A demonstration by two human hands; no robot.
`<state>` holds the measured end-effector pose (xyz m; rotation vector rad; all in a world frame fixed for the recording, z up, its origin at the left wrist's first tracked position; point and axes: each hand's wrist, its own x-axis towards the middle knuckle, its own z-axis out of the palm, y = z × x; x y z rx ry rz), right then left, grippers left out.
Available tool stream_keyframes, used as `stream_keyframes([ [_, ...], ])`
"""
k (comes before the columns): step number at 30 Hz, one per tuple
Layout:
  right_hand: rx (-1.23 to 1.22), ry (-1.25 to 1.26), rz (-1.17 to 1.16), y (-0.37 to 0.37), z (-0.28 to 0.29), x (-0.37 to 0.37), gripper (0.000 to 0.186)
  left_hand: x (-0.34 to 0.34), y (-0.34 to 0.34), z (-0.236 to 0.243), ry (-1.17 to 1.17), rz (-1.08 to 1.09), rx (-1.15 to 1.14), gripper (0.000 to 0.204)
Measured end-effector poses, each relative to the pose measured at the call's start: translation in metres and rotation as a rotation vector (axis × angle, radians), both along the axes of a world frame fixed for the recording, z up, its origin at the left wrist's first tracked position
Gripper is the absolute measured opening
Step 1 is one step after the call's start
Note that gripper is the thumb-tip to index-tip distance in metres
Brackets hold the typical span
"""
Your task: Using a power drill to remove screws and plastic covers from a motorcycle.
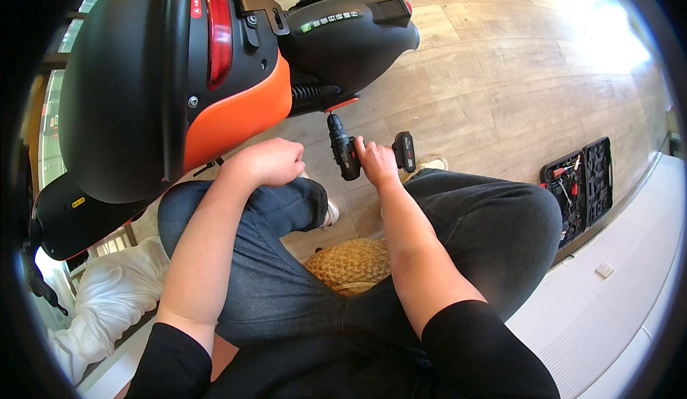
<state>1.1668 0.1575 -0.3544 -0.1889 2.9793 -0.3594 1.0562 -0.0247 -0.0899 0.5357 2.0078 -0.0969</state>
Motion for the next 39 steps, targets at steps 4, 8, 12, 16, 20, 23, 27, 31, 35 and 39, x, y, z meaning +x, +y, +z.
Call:
stream_keyframes([
  [4, -0.011, 0.008, -0.019, -0.002, 0.001, 0.001, 0.033, 0.000, 0.000, -0.001, 0.013, -0.004, 0.001, 0.031],
  [8, -0.061, 0.002, -0.044, -0.006, 0.006, 0.002, 0.032, 0.000, -0.003, -0.005, 0.007, -0.009, 0.009, 0.031],
  [12, -0.049, 0.006, -0.045, -0.005, 0.007, 0.002, 0.031, 0.000, -0.001, -0.001, 0.003, -0.001, -0.001, 0.031],
  [16, -0.029, 0.033, -0.039, -0.004, 0.004, 0.004, 0.028, 0.001, -0.001, -0.001, 0.007, 0.000, 0.001, 0.031],
  [20, -0.010, 0.016, -0.021, -0.003, -0.001, 0.002, 0.032, 0.001, -0.002, -0.003, 0.013, -0.009, 0.005, 0.031],
  [23, -0.010, 0.022, -0.017, -0.002, -0.003, 0.003, 0.035, 0.001, -0.002, -0.004, 0.012, 0.000, 0.005, 0.031],
  [27, -0.012, 0.032, -0.020, -0.004, -0.002, 0.004, 0.037, 0.001, -0.002, -0.004, 0.008, 0.004, -0.003, 0.030],
  [31, -0.032, 0.015, -0.019, -0.010, 0.003, 0.003, 0.037, 0.001, -0.005, -0.006, 0.003, -0.001, -0.008, 0.031],
  [35, -0.032, -0.013, -0.031, -0.010, 0.000, 0.003, 0.039, 0.001, -0.005, -0.009, 0.011, -0.011, 0.000, 0.031],
  [39, -0.050, 0.007, -0.056, -0.005, 0.009, 0.008, 0.033, -0.006, -0.004, -0.015, -0.008, -0.018, 0.013, 0.033],
])
